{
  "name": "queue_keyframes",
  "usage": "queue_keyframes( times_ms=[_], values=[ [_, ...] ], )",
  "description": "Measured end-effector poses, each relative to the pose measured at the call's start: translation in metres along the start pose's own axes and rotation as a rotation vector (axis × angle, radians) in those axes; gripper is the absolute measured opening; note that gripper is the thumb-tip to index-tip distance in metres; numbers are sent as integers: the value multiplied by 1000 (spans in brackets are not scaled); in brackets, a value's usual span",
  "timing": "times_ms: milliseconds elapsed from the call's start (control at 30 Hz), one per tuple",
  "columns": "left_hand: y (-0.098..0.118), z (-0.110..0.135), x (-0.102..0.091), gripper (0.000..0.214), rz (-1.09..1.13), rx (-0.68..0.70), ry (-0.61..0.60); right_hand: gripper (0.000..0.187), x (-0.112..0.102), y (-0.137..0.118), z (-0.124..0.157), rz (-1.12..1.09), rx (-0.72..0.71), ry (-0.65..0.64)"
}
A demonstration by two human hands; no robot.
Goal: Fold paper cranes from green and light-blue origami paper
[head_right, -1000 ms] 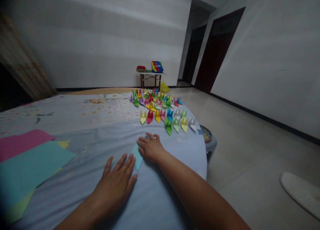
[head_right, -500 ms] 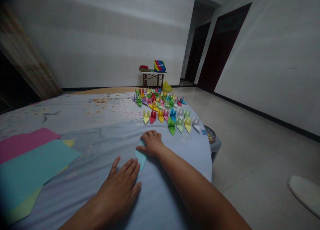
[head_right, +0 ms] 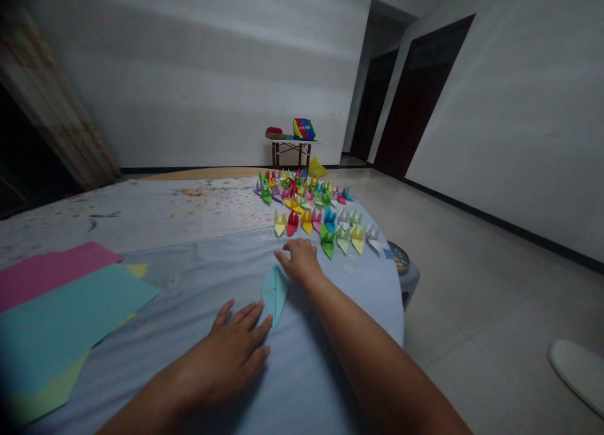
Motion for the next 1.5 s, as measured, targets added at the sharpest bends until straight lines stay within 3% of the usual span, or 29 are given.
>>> queue_keyframes(
  times_ms=[133,267,333,433,533,633,800,900,1000,1133,1200,1300,1400,1500],
  values=[
    [0,-4,-7,43,20,22,69,41,-1,6,18,-58,-19,-199],
    [-5,-13,-13,42,21,-9,273,34,10,14,27,-170,-3,-276],
    [-15,-17,-14,39,85,-89,408,28,17,16,27,-325,0,-321],
    [-36,-20,-9,36,356,-224,559,23,21,14,26,-654,-4,-382],
    [-54,-23,-1,40,743,-317,708,24,16,10,26,-952,-18,-294],
    [-62,-27,5,44,1137,-366,748,22,5,3,29,-1122,-90,-129],
    [-63,-33,6,49,1591,-297,718,7,-14,-11,43,-987,-406,43],
    [-66,-32,4,52,1522,-242,842,2,-20,-13,49,-877,-417,153],
    [-65,-28,4,47,1195,-251,1002,2,-22,-12,51,-799,-345,292],
    [-47,-28,6,49,852,-75,994,3,-23,-18,55,-731,-333,339],
    [-41,-30,9,59,835,-30,943,6,-23,-24,58,-717,-361,310],
    [-40,-34,12,67,978,-11,897,14,-22,-34,64,-743,-410,207],
    [-44,-38,10,56,1197,30,884,19,-19,-39,66,-871,-420,45],
    [-46,-39,6,44,1305,55,886,19,-13,-36,62,-1088,-314,-115]
  ],
)
Point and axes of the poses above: each hand's wrist, its own z-axis away from the middle knuckle, its own x-axis out of the palm, y = z × x, the point moved 3 cm from there along -z, towards the middle knuckle, and after that the axes turned 7 degrees about x, right-handed, at the moved point
